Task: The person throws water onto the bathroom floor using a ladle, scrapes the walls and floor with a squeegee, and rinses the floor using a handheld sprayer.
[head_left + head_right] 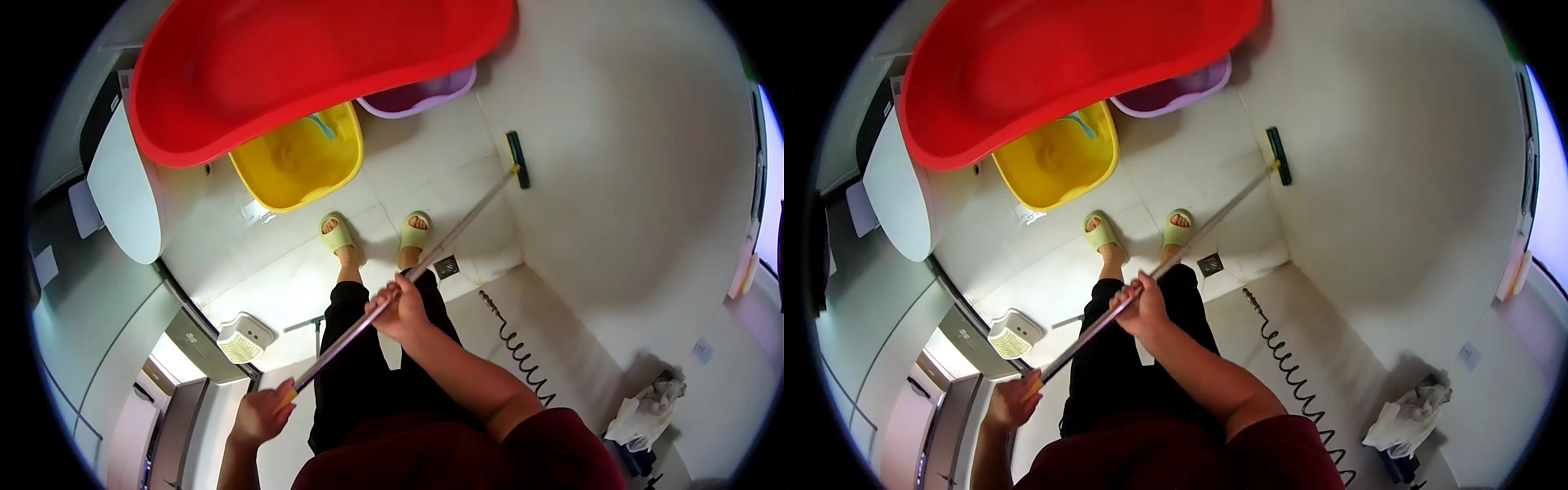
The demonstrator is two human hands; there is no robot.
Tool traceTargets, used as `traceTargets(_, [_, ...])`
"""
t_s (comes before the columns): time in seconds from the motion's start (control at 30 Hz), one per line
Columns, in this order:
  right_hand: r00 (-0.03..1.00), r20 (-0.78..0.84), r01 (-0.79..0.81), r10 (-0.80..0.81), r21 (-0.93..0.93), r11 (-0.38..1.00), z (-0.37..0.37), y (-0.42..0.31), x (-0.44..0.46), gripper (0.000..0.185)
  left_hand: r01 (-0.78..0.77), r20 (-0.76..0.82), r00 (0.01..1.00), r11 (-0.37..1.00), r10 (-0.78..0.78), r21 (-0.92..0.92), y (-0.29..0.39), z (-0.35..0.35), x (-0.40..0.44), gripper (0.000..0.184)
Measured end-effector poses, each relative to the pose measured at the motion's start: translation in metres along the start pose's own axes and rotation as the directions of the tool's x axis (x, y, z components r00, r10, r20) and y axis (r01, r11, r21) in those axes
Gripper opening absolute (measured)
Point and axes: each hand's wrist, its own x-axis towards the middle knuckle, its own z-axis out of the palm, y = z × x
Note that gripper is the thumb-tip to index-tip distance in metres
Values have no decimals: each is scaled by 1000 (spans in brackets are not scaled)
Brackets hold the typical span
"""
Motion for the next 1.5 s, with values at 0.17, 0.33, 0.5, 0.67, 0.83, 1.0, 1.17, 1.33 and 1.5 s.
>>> traceTargets(0.17, [978,-197,80,-66,61,995,-40,-14,-4,31,71,131,990,989,-54,-132,10,32,-5,46])
traceTargets(0.33, [914,-187,376,-359,66,924,-58,-84,62,35,32,92,996,986,-17,-166,27,62,87,46])
traceTargets(0.5, [969,-86,246,-233,224,943,-54,-30,-4,34,33,265,964,990,5,-136,14,26,40,47])
traceTargets(0.67, [973,-66,232,-222,288,929,-96,-6,-28,35,72,414,910,988,-9,-137,11,42,1,47])
traceTargets(0.83, [920,-169,390,-354,303,870,-151,-104,37,38,19,164,986,954,32,-298,55,119,83,40])
traceTargets(1.0, [967,74,196,-243,392,899,-167,-79,-24,38,30,303,953,987,19,-155,82,96,48,45])
traceTargets(1.17, [949,224,97,-220,459,883,-175,-18,-100,36,11,495,869,1000,-21,22,71,56,-21,52])
traceTargets(1.33, [955,140,149,-260,533,833,-214,-76,-43,34,34,306,952,995,-3,-95,106,127,29,46])
traceTargets(1.5, [902,275,163,-332,496,853,-237,-126,-22,31,142,295,951,976,-88,-167,151,166,55,42])
